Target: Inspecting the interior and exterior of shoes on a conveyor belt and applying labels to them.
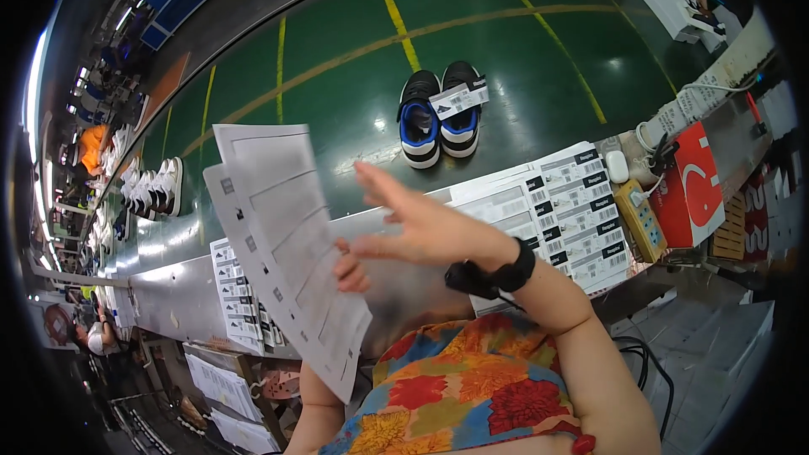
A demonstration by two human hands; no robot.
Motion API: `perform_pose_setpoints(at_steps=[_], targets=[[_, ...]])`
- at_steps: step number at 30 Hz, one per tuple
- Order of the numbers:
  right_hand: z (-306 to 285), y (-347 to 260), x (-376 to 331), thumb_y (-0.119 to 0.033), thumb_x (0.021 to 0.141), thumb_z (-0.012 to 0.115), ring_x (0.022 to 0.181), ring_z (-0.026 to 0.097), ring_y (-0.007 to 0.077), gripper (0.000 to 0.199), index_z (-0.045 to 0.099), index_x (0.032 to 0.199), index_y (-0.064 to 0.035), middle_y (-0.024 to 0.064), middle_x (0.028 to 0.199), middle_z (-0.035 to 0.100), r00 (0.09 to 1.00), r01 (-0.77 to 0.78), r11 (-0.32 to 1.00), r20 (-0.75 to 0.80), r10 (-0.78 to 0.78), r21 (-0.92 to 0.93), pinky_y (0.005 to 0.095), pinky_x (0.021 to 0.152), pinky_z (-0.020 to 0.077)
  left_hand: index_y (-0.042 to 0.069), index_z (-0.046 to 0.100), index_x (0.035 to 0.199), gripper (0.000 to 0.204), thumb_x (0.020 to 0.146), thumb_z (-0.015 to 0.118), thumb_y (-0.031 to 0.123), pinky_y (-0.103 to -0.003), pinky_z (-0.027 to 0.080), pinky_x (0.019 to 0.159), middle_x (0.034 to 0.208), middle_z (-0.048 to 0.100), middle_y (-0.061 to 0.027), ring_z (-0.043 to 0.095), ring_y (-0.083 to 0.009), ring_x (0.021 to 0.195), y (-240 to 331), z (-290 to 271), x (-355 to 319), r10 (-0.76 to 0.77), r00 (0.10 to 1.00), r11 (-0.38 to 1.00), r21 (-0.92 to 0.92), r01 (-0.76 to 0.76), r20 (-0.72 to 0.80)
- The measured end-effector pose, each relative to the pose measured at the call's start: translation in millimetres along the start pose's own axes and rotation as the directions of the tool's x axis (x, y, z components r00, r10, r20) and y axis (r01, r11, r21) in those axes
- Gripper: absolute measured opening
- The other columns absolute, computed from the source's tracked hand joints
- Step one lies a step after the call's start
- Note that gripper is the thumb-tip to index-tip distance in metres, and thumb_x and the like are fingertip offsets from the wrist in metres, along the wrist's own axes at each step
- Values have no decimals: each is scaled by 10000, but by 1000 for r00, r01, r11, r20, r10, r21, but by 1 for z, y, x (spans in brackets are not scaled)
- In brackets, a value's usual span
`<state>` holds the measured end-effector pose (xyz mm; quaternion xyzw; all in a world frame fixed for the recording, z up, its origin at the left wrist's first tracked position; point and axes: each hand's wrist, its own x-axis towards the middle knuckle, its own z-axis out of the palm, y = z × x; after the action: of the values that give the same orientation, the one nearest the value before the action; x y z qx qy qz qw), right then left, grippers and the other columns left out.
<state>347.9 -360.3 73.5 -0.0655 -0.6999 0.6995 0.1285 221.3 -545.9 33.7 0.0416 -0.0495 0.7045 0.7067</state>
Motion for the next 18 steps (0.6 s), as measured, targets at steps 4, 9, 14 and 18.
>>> perform_pose_setpoints(at_steps=[4, 9, 14, 18], targets=[[15, -5, -11, -146, 794, 763, 1048, 587, 203, 760, 316, 1382, 33, 157, 1268, 505, 979, -118, 948, -124, 160, 295, 345, 922, 475, -1, 426, 1345, 558, 981, 418, 422, -398, 487, 926, 1204, 580, -160, 585, -278, 1083, -31, 28, 1, 95, 902, 810, 559, 175, -420], [-24, -9, -45, -36, 861, 646, 1001, 603, 145, 405, 491, 1230, 34, 98, 1099, 629, 869, -26, 988, -485, 99, 154, 293, 874, 492, -47, 402, 1359, 758, 969, 308, 596, -429, 455, 985, 1285, 548, -220, 591, -300, 1131, -5, 30, 8, 110, 903, 854, 505, 128, -415], [-50, -16, -91, -95, 946, 571, 886, 613, 94, 247, 565, 1158, 32, 49, 995, 667, 846, -111, 986, -508, 160, 125, 261, 788, 501, -38, 574, 1197, 324, 959, 539, 179, -227, 461, 705, 1035, 671, -78, 614, -122, 838, -14, 5, 8, 292, 867, 269, 905, 330, -403], [-93, -29, -153, -99, 905, 643, 848, 614, 90, 247, 610, 1126, 8, 33, 985, 679, 561, 190, 980, -826, -60, 58, 248, 768, 492, -34, 621, 1092, 200, 920, 534, 19, -190, 410, 642, 941, 676, -39, 571, -68, 756, 5, 5, -14, 481, 837, 76, 963, 257, -261]])
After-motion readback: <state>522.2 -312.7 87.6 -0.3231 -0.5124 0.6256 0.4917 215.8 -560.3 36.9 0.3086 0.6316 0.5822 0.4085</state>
